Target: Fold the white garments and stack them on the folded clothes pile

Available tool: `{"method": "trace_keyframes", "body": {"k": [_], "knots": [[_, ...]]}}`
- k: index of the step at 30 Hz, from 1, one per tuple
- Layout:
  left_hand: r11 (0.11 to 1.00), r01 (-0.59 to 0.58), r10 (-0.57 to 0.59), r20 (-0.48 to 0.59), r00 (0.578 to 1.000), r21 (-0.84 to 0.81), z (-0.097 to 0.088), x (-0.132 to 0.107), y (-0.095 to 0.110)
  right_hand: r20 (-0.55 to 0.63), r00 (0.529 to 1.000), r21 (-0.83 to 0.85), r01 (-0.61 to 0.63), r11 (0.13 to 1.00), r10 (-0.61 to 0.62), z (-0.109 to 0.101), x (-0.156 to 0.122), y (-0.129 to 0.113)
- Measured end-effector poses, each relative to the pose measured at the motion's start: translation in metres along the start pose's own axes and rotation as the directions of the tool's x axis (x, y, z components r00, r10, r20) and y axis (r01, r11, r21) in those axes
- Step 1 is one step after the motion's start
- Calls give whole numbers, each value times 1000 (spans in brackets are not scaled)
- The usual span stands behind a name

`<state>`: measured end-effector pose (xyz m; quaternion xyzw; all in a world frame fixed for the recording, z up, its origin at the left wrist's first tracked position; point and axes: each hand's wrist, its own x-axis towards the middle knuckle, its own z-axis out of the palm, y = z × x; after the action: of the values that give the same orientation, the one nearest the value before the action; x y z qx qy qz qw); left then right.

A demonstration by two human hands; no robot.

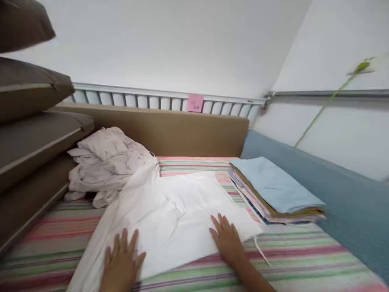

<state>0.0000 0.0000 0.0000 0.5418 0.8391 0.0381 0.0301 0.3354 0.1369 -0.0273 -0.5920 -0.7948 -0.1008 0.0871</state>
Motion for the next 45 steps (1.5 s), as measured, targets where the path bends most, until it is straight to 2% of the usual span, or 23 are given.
{"method": "trace_keyframes", "body": {"k": [3,6,9,12,13,15,17,19,22,27,31,35,38,43,45], "knots": [[999,26,-25,27,999,-35,7,5,-10,33,999,70,19,997,-22,6,6,1],[998,-3,-3,-91,996,-70,-2,18,-21,108,991,171,57,984,-76,-12,27,15],[985,-143,108,-294,950,-100,-35,48,-26,112,989,215,72,974,-97,-44,63,34],[971,-226,177,-403,898,-77,-79,103,-18,83,993,205,69,976,-88,-66,108,44],[970,-237,195,-405,893,-56,-92,124,-13,78,994,200,64,978,-81,-69,124,44],[978,-208,180,-373,910,-35,-112,167,0,84,994,179,51,983,-67,-71,154,41],[991,-136,124,-311,942,-17,-122,207,14,101,993,138,51,989,-66,-68,181,36],[999,-49,47,-238,970,-4,-122,241,25,120,991,104,51,993,-63,-62,205,32],[999,48,-50,-139,989,-19,-114,281,38,153,986,87,50,995,-63,-50,238,30],[975,113,-132,-91,987,-192,-107,321,41,248,965,73,65,995,-81,-25,277,27],[952,133,-164,-92,982,-277,-114,335,31,283,956,79,61,995,-81,-14,292,25],[903,138,-189,-86,978,-406,-127,327,19,229,973,92,11,996,-32,-16,294,31],[855,101,-174,-97,980,-508,-140,307,14,164,986,105,-10,994,-8,-27,284,36],[661,6,-144,-120,982,-750,-161,261,13,-21,999,148,47,988,-45,-57,250,42],[674,-45,-123,-171,978,-738,-169,240,13,-62,996,146,79,986,-70,-71,235,44]]}}
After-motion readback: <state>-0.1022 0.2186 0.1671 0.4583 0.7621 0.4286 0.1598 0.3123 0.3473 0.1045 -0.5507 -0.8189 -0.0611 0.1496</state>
